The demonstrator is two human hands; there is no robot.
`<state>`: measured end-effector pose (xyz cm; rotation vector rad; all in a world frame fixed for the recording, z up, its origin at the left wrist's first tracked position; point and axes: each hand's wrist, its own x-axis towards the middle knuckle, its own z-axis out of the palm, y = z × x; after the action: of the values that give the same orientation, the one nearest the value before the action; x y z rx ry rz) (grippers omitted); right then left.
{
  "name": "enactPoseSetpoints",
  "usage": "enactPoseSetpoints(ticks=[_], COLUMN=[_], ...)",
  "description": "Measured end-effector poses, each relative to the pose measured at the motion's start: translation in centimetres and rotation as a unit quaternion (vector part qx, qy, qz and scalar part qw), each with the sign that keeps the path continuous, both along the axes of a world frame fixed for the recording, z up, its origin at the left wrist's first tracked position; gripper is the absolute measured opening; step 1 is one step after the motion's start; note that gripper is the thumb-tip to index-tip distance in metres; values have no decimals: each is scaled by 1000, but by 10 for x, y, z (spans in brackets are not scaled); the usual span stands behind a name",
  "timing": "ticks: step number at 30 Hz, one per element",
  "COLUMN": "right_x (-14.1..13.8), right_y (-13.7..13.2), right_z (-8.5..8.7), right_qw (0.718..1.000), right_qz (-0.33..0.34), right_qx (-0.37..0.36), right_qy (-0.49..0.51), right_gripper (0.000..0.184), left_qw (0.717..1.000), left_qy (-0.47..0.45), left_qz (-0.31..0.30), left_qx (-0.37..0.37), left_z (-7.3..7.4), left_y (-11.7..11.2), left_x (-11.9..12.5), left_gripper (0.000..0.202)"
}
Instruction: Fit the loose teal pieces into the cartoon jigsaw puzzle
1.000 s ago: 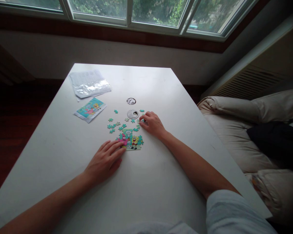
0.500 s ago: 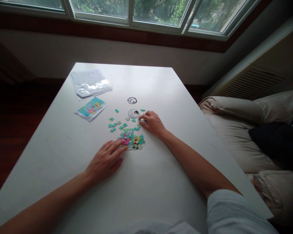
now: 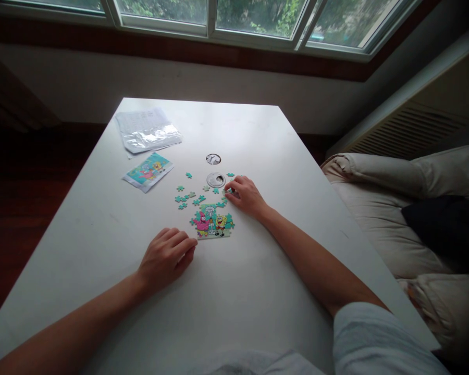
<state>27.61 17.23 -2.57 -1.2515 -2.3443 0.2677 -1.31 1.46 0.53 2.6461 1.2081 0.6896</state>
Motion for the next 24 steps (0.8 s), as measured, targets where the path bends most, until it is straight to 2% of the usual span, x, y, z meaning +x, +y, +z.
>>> enactPoseSetpoints(ticks=[8, 14, 20, 24], right_x=[-2, -3, 1, 3], right_y=[-1, -5, 0, 1], right_z=[1, 6, 3, 0], right_qw=[997, 985, 969, 971], right_qz=[24, 34, -44, -65], right_qx=[-35, -81, -86, -78], right_qy=[64, 149, 227, 217], right_gripper=[7, 2, 10, 16], left_qw=[998, 998, 998, 998], left_qy=[-18, 3, 11, 9], left_qz=[54, 53, 27, 5], left_qx=[-13, -42, -55, -59], left_z=[-3, -7, -8, -8], left_y=[2, 5, 6, 4], left_x=[-2, -3, -4, -3], left_gripper=[17, 19, 19, 20])
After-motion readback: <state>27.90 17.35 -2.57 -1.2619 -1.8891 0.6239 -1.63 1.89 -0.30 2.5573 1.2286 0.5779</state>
